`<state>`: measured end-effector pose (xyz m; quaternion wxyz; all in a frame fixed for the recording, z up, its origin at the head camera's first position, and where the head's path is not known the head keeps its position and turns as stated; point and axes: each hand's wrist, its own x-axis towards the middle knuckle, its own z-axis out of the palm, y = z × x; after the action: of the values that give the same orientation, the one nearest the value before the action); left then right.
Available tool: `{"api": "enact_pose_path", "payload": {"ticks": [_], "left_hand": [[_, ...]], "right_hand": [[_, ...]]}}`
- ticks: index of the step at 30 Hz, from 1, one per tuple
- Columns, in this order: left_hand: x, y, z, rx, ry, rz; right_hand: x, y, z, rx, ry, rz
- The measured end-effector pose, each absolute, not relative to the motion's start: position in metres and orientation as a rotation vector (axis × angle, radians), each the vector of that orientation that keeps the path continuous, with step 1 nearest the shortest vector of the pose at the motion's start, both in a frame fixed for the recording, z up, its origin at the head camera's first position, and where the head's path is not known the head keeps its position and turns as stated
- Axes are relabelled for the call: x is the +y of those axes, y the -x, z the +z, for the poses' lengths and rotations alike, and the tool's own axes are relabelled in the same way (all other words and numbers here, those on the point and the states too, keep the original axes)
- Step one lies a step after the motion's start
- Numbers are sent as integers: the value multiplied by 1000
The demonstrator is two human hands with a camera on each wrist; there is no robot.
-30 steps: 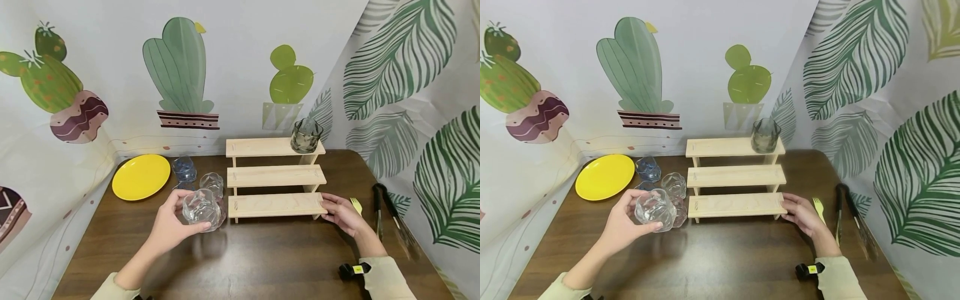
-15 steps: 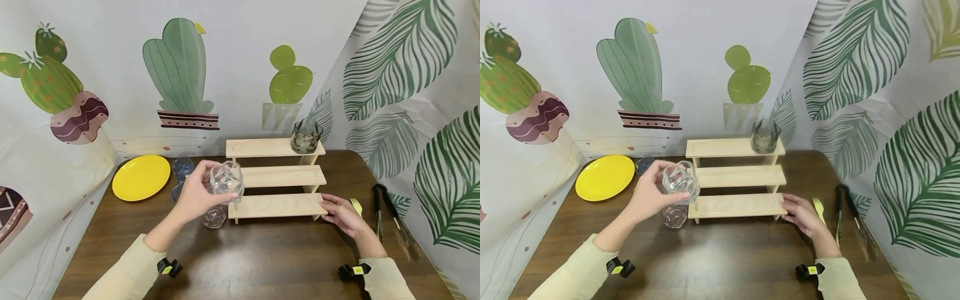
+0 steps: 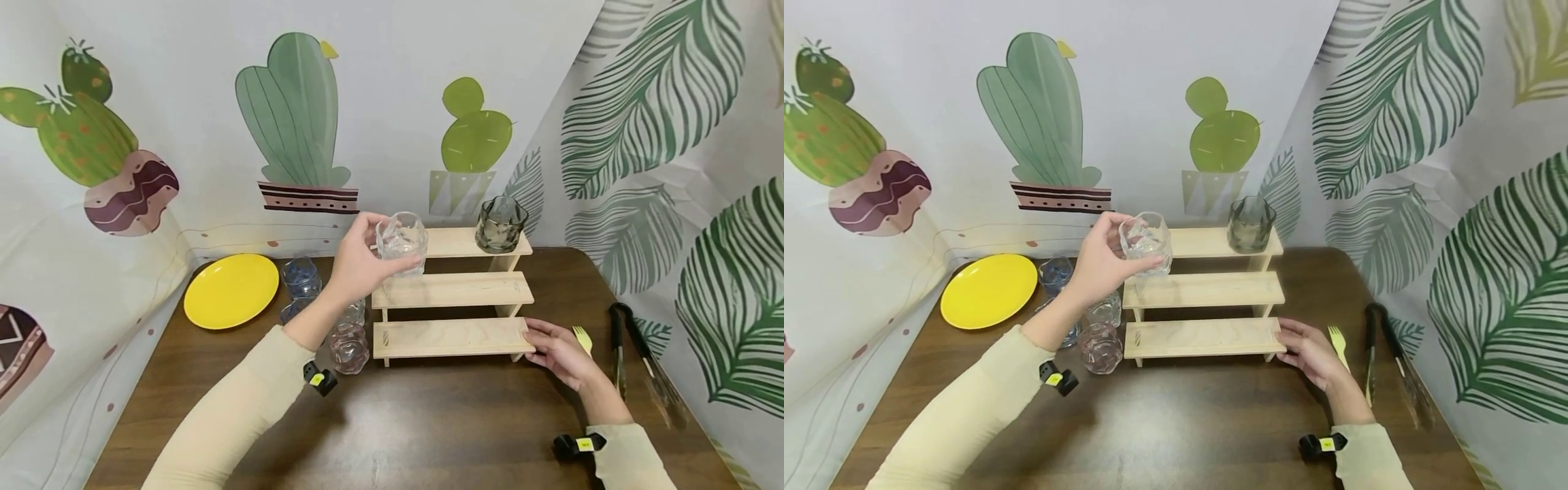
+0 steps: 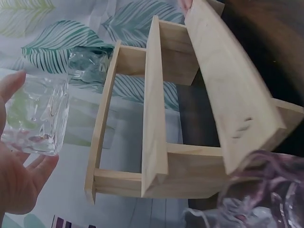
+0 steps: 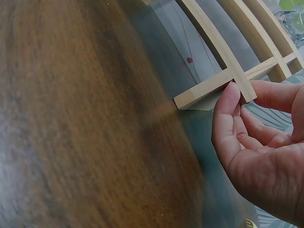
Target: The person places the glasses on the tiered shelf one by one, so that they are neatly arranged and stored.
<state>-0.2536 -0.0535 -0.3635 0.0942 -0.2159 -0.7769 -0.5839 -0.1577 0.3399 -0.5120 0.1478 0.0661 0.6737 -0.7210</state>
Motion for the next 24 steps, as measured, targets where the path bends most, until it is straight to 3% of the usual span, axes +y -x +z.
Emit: {"api": "enact_pose_path", "payload": {"ticks": [10,24], "left_hand": [[-31,289,-363,-2355,483,-1717],[-17,305,-374,-2467,370,-1567]], "right_hand": [[340,156,-510,1942,-182,-2073],[339,156,-512,1942,-189,-2092]]}}
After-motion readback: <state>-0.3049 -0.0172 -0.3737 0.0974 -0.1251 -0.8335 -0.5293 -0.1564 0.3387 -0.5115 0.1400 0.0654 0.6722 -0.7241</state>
